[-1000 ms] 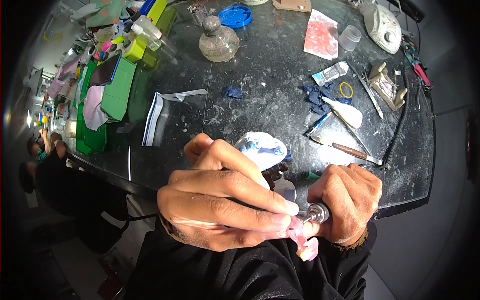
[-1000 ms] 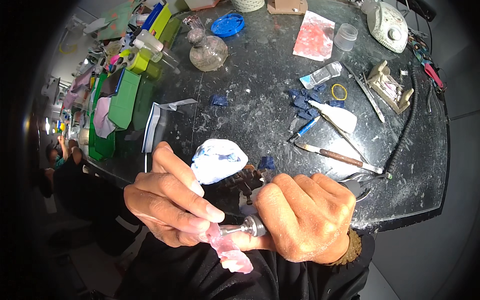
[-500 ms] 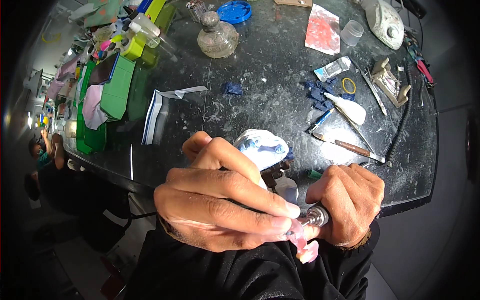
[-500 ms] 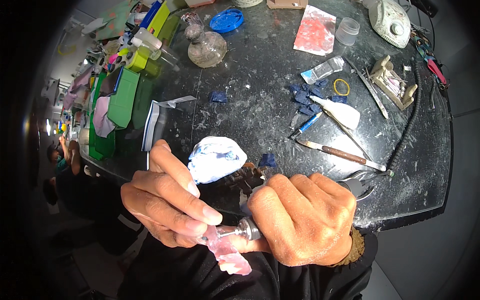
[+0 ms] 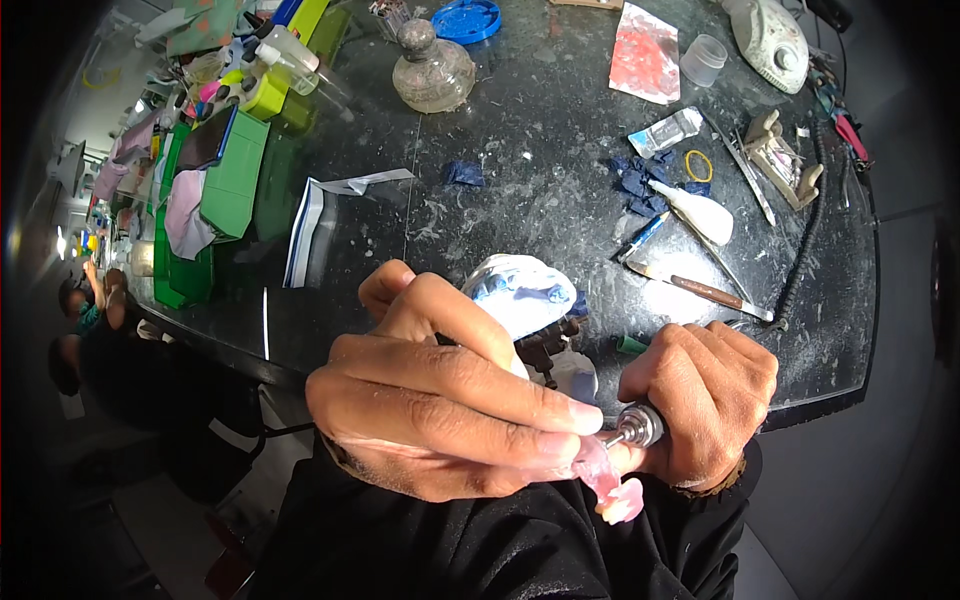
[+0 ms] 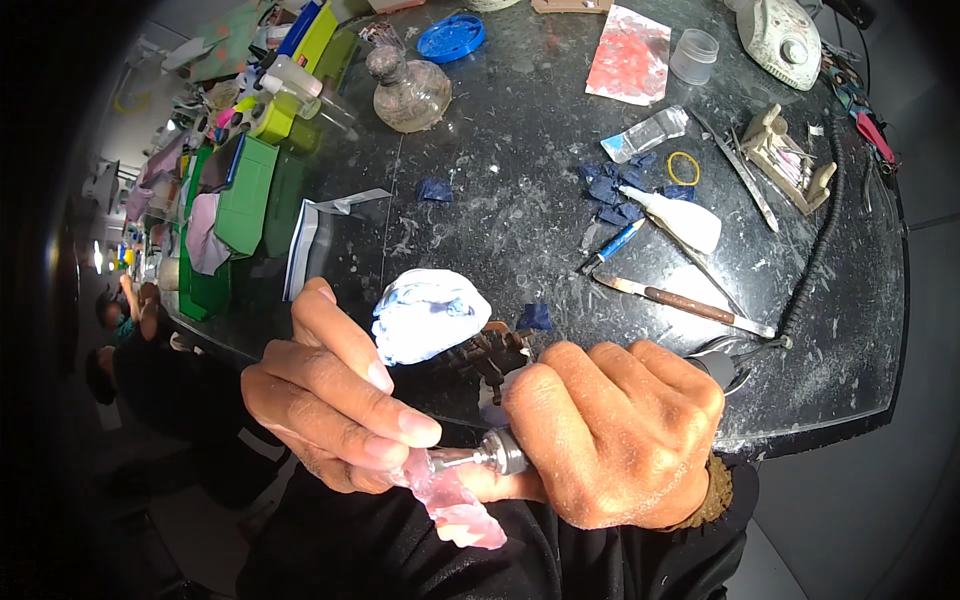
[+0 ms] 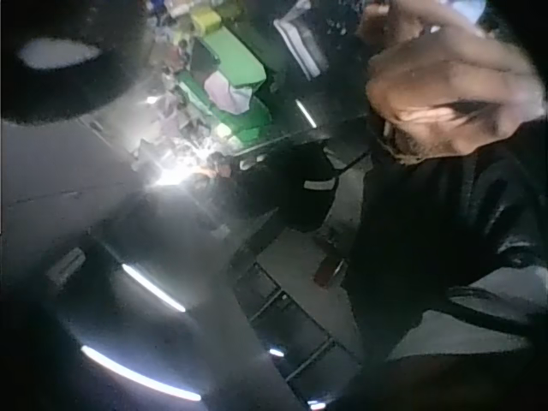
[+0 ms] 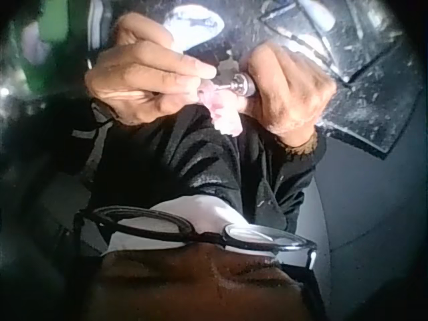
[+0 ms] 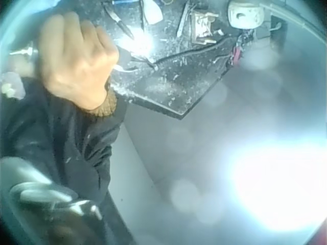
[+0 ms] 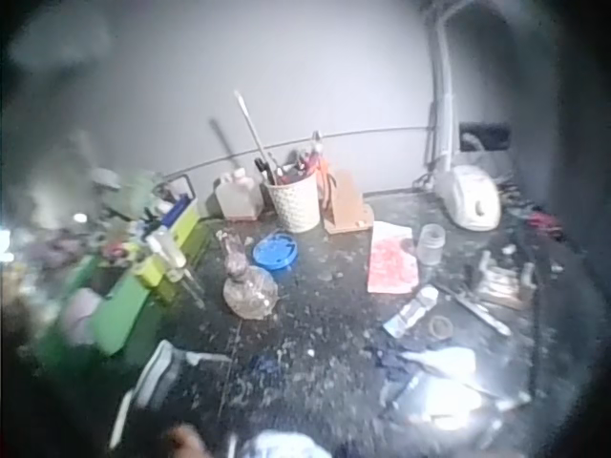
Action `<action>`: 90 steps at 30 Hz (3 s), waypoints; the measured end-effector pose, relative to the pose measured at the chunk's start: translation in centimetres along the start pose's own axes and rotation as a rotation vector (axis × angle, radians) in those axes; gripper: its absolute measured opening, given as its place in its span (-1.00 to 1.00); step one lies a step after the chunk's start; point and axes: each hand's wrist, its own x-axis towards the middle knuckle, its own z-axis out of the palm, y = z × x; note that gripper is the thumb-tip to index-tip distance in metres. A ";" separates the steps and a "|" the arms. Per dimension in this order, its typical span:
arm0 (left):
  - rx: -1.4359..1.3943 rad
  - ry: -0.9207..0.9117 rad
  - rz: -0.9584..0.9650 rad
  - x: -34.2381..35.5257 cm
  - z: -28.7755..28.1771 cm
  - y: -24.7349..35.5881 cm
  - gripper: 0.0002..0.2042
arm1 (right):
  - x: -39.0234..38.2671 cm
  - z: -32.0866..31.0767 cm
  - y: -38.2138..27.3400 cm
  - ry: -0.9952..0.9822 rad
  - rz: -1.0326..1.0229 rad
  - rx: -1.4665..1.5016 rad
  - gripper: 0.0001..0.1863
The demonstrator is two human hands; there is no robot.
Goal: The person marks a blue dental model with a pen, uses a handheld rotary tool to shape a pink denture base, and fits the base onto the model.
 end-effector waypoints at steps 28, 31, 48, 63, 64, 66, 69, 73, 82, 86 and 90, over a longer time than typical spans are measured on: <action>0.043 0.018 -0.013 -0.1 0.3 0.0 -0.89 | 0.2 -0.4 -0.1 -0.027 0.004 -0.081 -0.45; 0.043 0.005 -0.026 0.1 0.2 0.1 -0.89 | 0.2 -0.3 0.0 -0.026 -0.013 -0.076 -0.47; 0.031 -0.009 0.061 -0.1 0.0 -0.4 -0.90 | 0.4 -0.1 0.0 -0.003 -0.012 -0.081 -0.42; 0.005 -0.020 0.002 -0.2 0.0 -0.2 -0.90 | 0.2 -0.1 0.3 -0.002 -0.040 -0.060 -0.45; -0.011 -0.018 0.021 -0.2 0.1 -0.4 -0.90 | 0.1 -0.1 0.4 0.001 -0.026 -0.066 -0.44; -0.002 -0.020 0.011 -0.2 0.2 -0.6 -0.90 | -0.1 -0.1 0.6 0.003 -0.008 -0.074 -0.44; 0.026 -0.015 0.001 -0.2 -0.1 0.2 -0.89 | 0.2 -0.3 0.0 -0.016 -0.003 -0.080 -0.43; 0.060 -0.017 -0.013 -0.1 0.0 0.1 -0.89 | 0.3 -0.2 0.1 -0.024 -0.018 -0.086 -0.42; 0.084 -0.019 -0.011 -0.3 -0.1 0.1 -0.88 | 0.3 -0.1 0.1 -0.026 -0.013 -0.095 -0.42; 0.047 0.001 0.000 -0.4 0.2 -0.2 -0.88 | 0.0 -0.3 0.2 -0.028 0.017 -0.092 -0.40; 0.047 -0.004 0.003 -0.3 0.0 -0.1 -0.87 | 0.2 -0.1 0.3 -0.018 0.013 -0.077 -0.40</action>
